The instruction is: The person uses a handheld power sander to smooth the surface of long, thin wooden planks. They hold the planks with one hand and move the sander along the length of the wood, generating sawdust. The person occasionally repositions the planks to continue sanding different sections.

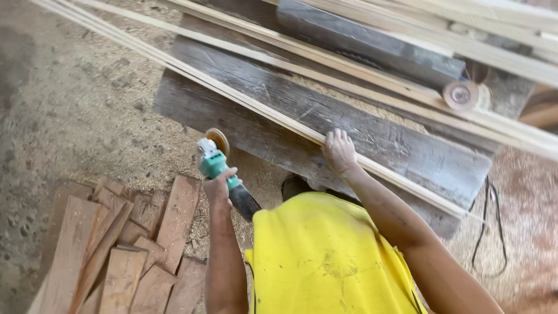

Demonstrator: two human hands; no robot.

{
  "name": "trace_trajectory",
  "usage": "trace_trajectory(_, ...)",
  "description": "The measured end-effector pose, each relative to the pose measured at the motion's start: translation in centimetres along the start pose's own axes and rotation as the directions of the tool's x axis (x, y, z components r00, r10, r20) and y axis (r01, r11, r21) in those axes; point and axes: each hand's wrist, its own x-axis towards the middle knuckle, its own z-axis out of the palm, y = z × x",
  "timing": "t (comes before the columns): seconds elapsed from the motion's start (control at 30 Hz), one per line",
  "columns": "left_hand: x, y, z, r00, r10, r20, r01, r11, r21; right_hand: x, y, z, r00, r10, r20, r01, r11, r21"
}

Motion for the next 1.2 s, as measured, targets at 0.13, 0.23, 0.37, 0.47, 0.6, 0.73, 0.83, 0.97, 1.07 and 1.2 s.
trace_trajectory(0.13, -3.3, 0.5, -3.1, 0.982, 0.188, -0.01, -0.189, 0.98, -0.056, 1.0, 2.2, -2.6, 0.974, 0.075, 0.212, -0.115, 0.976, 0.185)
trace_trajectory(0.23, -6.0, 0.9, -5.2, 0.924, 0.216, 0.317, -0.08, 0.916, -0.392, 0.6, 4.0, -4.5, 0.928, 0.064, 0.367, -0.132, 0.978, 0.162)
trace_trajectory(0.37, -8.6, -1.7, -3.8, 0.605, 0.39, 0.694, 0.443, 0.559, -0.701, -0.1, 5.3, -5.9, 0.838, 0.209, 0.505, -0.248, 0.969, 0.011)
trace_trajectory(0.47, -8.9, -3.9, -2.4, 0.692, 0.26, 0.673, 0.375, 0.667, -0.644, -1.7, 6.0, -6.3, 0.914, 0.207, 0.349, -0.207, 0.978, -0.038)
trace_trajectory(0.6, -9.4, -8.4, -2.1, 0.806, 0.02, 0.591, 0.341, 0.801, -0.493, -7.5, 10.0, -7.4, 0.955, 0.172, 0.242, -0.193, 0.979, 0.066)
trace_trajectory(0.73, -10.4, -11.9, -0.9, 0.842, -0.113, 0.528, 0.382, 0.816, -0.434, -12.0, 15.3, -9.4, 0.94, 0.158, 0.303, -0.218, 0.96, 0.176)
trace_trajectory(0.83, -11.2, -13.1, 0.0, 0.868, -0.165, 0.469, 0.385, 0.819, -0.425, -16.3, 18.7, -10.2, 0.918, 0.178, 0.355, -0.241, 0.96, 0.141)
trace_trajectory(0.97, -13.0, -13.7, 2.2, 0.886, -0.178, 0.428, 0.366, 0.835, -0.411, -20.1, 25.4, -11.5, 0.844, 0.225, 0.487, -0.334, 0.931, 0.15)
trace_trajectory(1.07, -15.0, -13.3, 3.3, 0.881, -0.123, 0.458, 0.342, 0.834, -0.433, -23.1, 29.9, -14.2, 0.856, 0.28, 0.434, -0.36, 0.926, 0.114)
trace_trajectory(1.2, -17.2, -13.0, 5.2, 0.889, -0.164, 0.427, 0.361, 0.824, -0.437, -21.8, 38.1, -18.2, 0.955, 0.243, 0.171, -0.26, 0.961, 0.089)
